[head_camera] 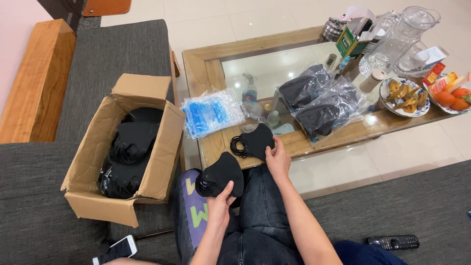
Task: Unpacking black fabric masks from a cardboard box and arranging them on a table.
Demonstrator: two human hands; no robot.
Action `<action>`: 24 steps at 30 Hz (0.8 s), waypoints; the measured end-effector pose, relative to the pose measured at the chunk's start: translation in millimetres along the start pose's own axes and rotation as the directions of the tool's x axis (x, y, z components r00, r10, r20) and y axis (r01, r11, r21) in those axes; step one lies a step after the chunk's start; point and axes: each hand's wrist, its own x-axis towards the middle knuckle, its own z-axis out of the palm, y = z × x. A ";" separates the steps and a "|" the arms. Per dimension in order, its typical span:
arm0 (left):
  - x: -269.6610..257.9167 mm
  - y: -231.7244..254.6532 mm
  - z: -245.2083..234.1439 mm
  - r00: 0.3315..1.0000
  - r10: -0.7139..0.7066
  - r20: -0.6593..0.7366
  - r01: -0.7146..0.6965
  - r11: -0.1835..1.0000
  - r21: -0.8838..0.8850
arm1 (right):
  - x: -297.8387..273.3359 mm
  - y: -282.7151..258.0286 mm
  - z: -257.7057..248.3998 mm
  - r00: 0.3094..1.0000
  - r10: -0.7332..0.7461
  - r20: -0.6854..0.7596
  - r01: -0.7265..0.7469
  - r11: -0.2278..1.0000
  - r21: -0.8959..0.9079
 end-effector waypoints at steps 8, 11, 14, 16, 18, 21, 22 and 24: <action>-16.0 16.6 3.0 0.998 -0.016 0.055 0.015 1.000 0.015 | -8.6 6.1 -3.4 0.987 -0.158 -0.044 0.161 0.982 0.097; -15.0 13.2 3.5 0.998 -0.022 0.063 0.020 1.000 0.021 | -33.1 -13.1 -17.1 0.977 -0.212 -0.030 0.214 0.952 0.221; -26.0 20.3 13.1 0.997 -0.041 0.060 0.039 0.999 0.037 | -62.6 -43.4 -36.8 0.983 -0.175 0.051 0.140 0.905 0.403; -32.2 24.1 16.9 0.997 -0.061 0.057 0.057 0.996 0.062 | -75.6 -57.9 -47.3 0.984 -0.136 0.115 0.062 0.867 0.495; -31.7 23.3 17.5 0.995 -0.072 0.064 0.066 0.994 0.092 | -80.8 -65.3 -54.4 0.970 -0.177 0.164 0.059 0.834 0.548; -30.0 19.6 16.5 0.996 -0.067 0.054 0.059 0.987 0.151 | -88.1 -78.8 -66.2 0.954 -0.284 0.094 0.185 0.808 0.559; -26.1 14.1 13.2 0.996 -0.067 0.054 0.058 0.986 0.153 | -89.6 -81.4 -67.0 0.955 -0.283 0.093 0.185 0.808 0.560; -18.2 2.9 6.6 0.997 -0.047 0.068 0.031 0.975 0.218 | -92.6 -86.6 -68.9 0.939 -0.334 0.082 0.243 0.813 0.529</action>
